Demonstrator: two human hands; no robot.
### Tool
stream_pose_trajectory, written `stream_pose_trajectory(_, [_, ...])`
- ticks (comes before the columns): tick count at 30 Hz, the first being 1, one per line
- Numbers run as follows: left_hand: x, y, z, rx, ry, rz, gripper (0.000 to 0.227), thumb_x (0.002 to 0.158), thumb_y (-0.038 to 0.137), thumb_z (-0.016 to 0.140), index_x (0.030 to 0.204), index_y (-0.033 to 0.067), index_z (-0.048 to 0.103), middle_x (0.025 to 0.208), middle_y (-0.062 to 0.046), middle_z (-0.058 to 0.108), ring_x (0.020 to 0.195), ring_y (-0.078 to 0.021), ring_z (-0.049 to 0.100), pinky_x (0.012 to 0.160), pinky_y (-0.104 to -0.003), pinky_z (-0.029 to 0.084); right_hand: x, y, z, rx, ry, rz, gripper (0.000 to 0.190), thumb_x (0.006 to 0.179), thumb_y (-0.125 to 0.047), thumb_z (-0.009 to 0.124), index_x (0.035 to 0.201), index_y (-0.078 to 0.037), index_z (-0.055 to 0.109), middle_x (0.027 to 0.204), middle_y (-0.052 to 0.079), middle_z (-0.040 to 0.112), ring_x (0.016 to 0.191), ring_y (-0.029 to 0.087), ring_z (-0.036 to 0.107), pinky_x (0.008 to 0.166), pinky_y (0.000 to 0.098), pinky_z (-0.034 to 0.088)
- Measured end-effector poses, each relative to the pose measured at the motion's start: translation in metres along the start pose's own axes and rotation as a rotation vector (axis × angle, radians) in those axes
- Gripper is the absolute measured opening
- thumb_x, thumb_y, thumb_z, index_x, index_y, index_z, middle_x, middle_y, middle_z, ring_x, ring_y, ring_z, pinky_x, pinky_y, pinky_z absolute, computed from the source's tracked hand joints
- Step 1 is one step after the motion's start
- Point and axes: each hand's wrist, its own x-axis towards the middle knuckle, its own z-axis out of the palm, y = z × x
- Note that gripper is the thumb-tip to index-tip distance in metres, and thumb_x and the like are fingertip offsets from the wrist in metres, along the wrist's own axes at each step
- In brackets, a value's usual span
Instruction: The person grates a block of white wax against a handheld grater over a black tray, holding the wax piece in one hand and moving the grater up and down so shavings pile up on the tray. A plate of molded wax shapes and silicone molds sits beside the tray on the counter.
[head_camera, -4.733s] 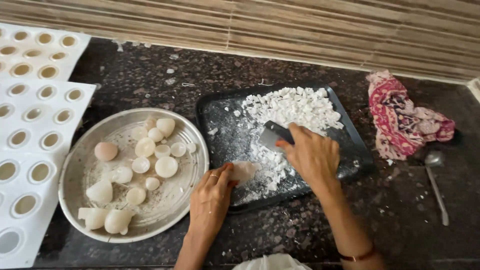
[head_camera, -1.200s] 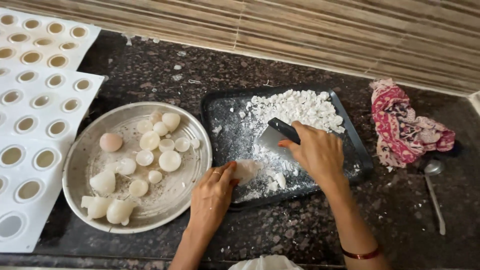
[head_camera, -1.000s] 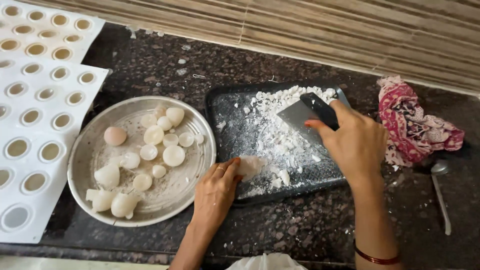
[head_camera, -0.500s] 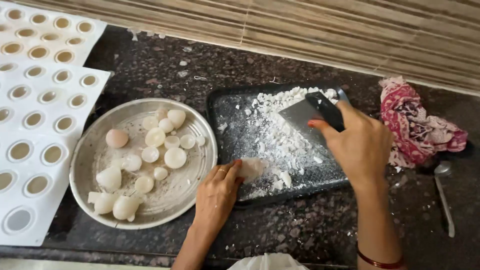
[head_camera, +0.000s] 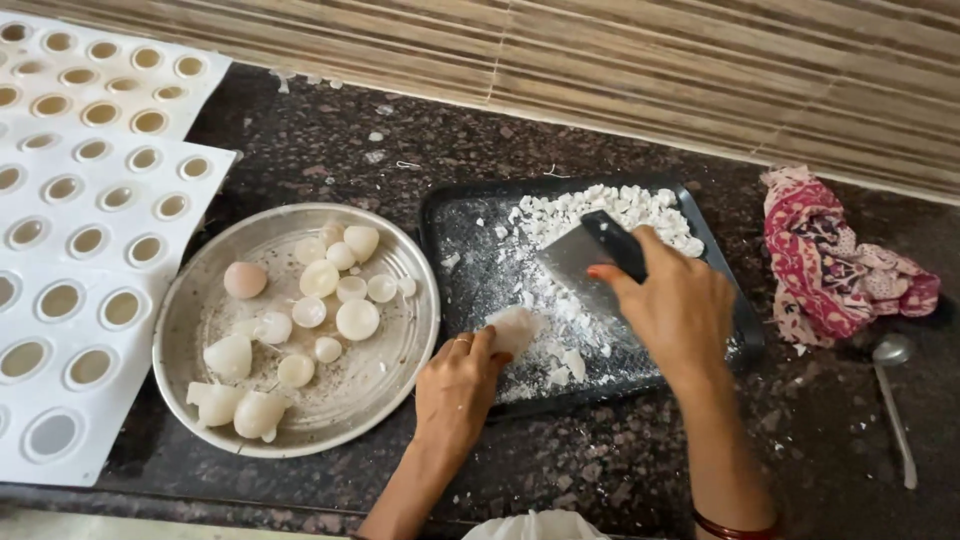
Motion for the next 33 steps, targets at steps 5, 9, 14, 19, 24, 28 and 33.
stream_pose_trajectory(5, [0.002, 0.003, -0.008, 0.042, 0.018, 0.028, 0.037, 0.085, 0.029, 0.076, 0.111, 0.0051, 0.068, 0.101, -0.011, 0.074, 0.092, -0.0264, 0.069, 0.075, -0.041, 0.054, -0.007, -0.016, 0.008, -0.094, -0.081, -0.035, 0.055, 0.090, -0.050, 0.072, 0.130, -0.014, 0.064, 0.053, 0.009, 0.071, 0.040, 0.023, 0.060, 0.033, 0.0347, 0.041])
stream_pose_trajectory(9, [-0.005, 0.011, -0.035, 0.153, 0.151, 0.075, 0.039, 0.083, 0.032, 0.076, 0.112, 0.0075, 0.069, 0.106, -0.008, 0.074, 0.102, -0.0258, 0.066, 0.088, -0.045, 0.046, -0.014, -0.017, -0.021, 0.109, 0.247, -0.186, 0.056, 0.086, -0.039, 0.079, 0.131, -0.009, 0.066, 0.070, 0.011, 0.074, 0.043, 0.017, 0.064, 0.034, 0.0288, 0.045])
stream_pose_trajectory(14, [-0.011, 0.017, -0.068, 0.260, 0.227, -0.090, 0.036, 0.084, 0.035, 0.076, 0.114, 0.0148, 0.072, 0.108, 0.001, 0.074, 0.109, -0.0209, 0.063, 0.098, -0.048, 0.029, -0.015, -0.044, -0.093, 0.124, 0.622, -0.391, 0.047, 0.088, -0.020, 0.087, 0.124, 0.000, 0.065, 0.087, 0.016, 0.075, 0.058, 0.019, 0.069, 0.040, 0.0245, 0.052])
stream_pose_trajectory(19, [-0.020, 0.023, -0.088, 0.284, 0.281, -0.179, 0.030, 0.085, 0.031, 0.076, 0.112, 0.0172, 0.072, 0.109, 0.005, 0.074, 0.111, -0.0206, 0.062, 0.103, -0.050, 0.026, -0.019, -0.049, 0.013, 0.013, 0.396, -0.345, 0.040, 0.098, -0.037, 0.075, 0.124, -0.008, 0.065, 0.081, 0.010, 0.073, 0.050, 0.016, 0.065, 0.037, 0.0273, 0.049])
stream_pose_trajectory(24, [-0.028, 0.017, -0.096, 0.293, 0.291, -0.223, 0.025, 0.087, 0.025, 0.076, 0.112, 0.0193, 0.073, 0.108, 0.005, 0.073, 0.112, -0.0205, 0.062, 0.104, -0.054, 0.024, -0.037, -0.056, 0.036, -0.022, 0.295, -0.378, 0.041, 0.089, -0.043, 0.072, 0.110, -0.011, 0.059, 0.077, 0.007, 0.073, 0.053, 0.021, 0.068, 0.037, 0.0341, 0.047])
stream_pose_trajectory(28, [-0.030, 0.018, -0.093, 0.277, 0.286, -0.221, 0.025, 0.087, 0.021, 0.076, 0.111, 0.0195, 0.072, 0.108, 0.005, 0.073, 0.112, -0.0206, 0.062, 0.105, -0.054, 0.024, -0.033, -0.044, 0.035, 0.044, 0.294, -0.360, 0.042, 0.090, -0.041, 0.073, 0.111, -0.008, 0.058, 0.078, 0.007, 0.074, 0.050, 0.020, 0.066, 0.037, 0.0352, 0.046])
stream_pose_trajectory(33, [-0.039, 0.013, -0.095, 0.279, 0.302, -0.260, 0.026, 0.086, 0.020, 0.076, 0.112, 0.0198, 0.072, 0.108, 0.005, 0.073, 0.112, -0.0204, 0.062, 0.105, -0.053, 0.024, -0.021, -0.040, -0.011, 0.033, 0.035, -0.113, 0.040, 0.093, -0.045, 0.069, 0.118, -0.013, 0.063, 0.071, 0.005, 0.073, 0.040, 0.014, 0.059, 0.031, 0.0276, 0.042])
